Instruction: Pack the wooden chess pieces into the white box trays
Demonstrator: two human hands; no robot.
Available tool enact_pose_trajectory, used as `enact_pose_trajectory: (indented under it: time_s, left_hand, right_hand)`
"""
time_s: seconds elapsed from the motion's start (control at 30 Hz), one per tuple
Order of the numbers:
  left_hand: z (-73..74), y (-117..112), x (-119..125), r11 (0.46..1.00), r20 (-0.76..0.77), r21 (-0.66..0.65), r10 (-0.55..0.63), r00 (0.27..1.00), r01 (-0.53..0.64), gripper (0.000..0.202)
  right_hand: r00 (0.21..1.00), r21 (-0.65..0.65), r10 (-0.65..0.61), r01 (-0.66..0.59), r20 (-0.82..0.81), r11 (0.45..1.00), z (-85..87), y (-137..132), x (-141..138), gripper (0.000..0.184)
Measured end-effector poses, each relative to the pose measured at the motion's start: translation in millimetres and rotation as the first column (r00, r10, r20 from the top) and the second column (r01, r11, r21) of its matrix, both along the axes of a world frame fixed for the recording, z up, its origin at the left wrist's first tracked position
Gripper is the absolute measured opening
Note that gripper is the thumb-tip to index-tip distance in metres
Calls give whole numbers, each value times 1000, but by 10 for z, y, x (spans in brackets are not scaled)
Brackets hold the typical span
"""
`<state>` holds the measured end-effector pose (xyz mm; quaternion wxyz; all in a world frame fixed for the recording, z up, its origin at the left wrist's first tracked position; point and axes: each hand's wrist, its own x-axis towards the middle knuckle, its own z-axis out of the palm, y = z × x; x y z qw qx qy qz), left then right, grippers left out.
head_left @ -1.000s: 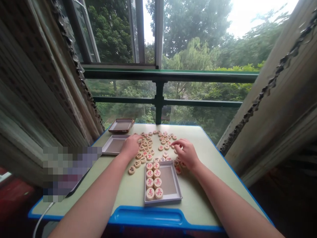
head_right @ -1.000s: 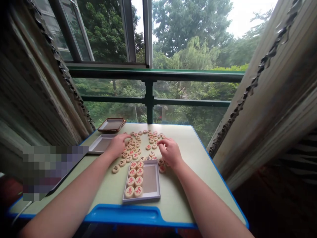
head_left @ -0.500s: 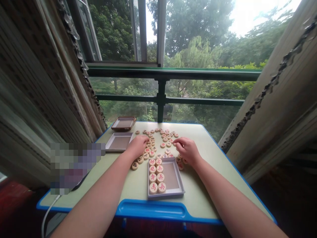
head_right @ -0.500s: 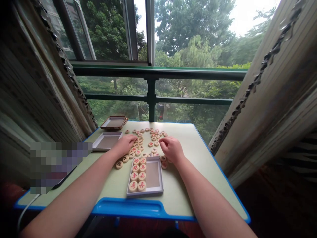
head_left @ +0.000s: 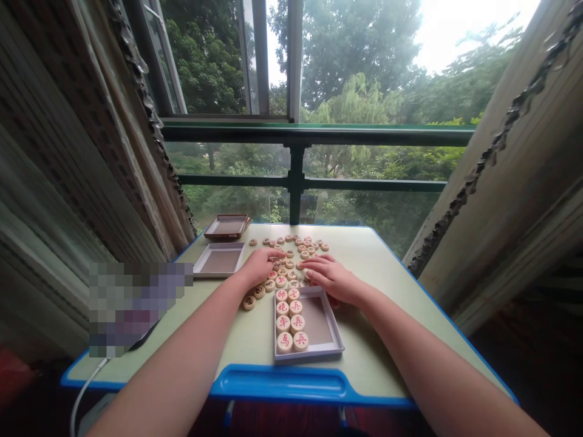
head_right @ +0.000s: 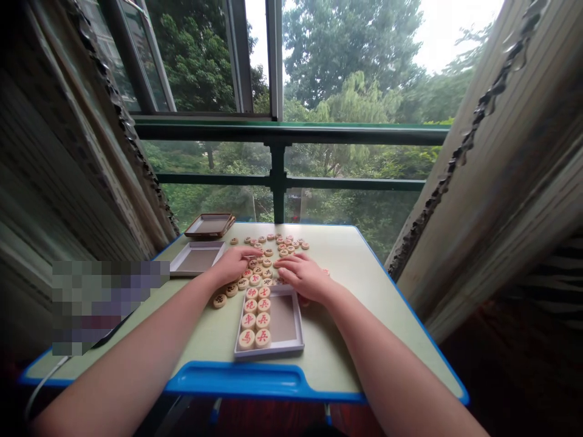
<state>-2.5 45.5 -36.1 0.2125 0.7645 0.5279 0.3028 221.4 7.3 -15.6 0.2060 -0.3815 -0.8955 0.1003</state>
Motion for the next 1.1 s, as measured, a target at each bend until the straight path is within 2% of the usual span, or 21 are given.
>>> enact_pose_trajectory:
  time_s: [0.07,0.2,0.37,0.57,0.7,0.83,0.93,1.1]
  left_hand:
    - [18,-35,20,999,20,-17,-31,999,31,47]
    - [41,-88,41,993,4,-32,-113,994,113,41]
    - [57,-102,47,978,-123,83,-180,976,191,33]
    - [37,-84,74,949,-155,209,-207,966,237,21]
    - [18,-88,83,949,-187,226,-180,966,221,27]
    - [32,-115,76,955,-270,171,-192,943,243,35]
    - [49,-127,66,957,-298,129,-213,930,260,29]
    - [63,-120,55,956,-314,176,-172,934,235,25]
  right_hand:
    - [998,-21,47,-47,28,999,8,-18,-11,36]
    - [999,-17,20,-19,32,1000,-7,-18,-12,34]
    - [1000,21,14,-14,-10,1000,-27,-10,-25,35]
    - [994,-22,106,-105,14,994,-24,-29,-58,41]
    - [998,7,14,-15,62,1000,-32,-16,-37,41]
    - [992,65,-92,87,87,994,-44,18,-3,41]
    - [981,91,-158,148,113,985,-49,34,6,39]
    - [966,100,-239,230,99,968,-76,55,-2,30]
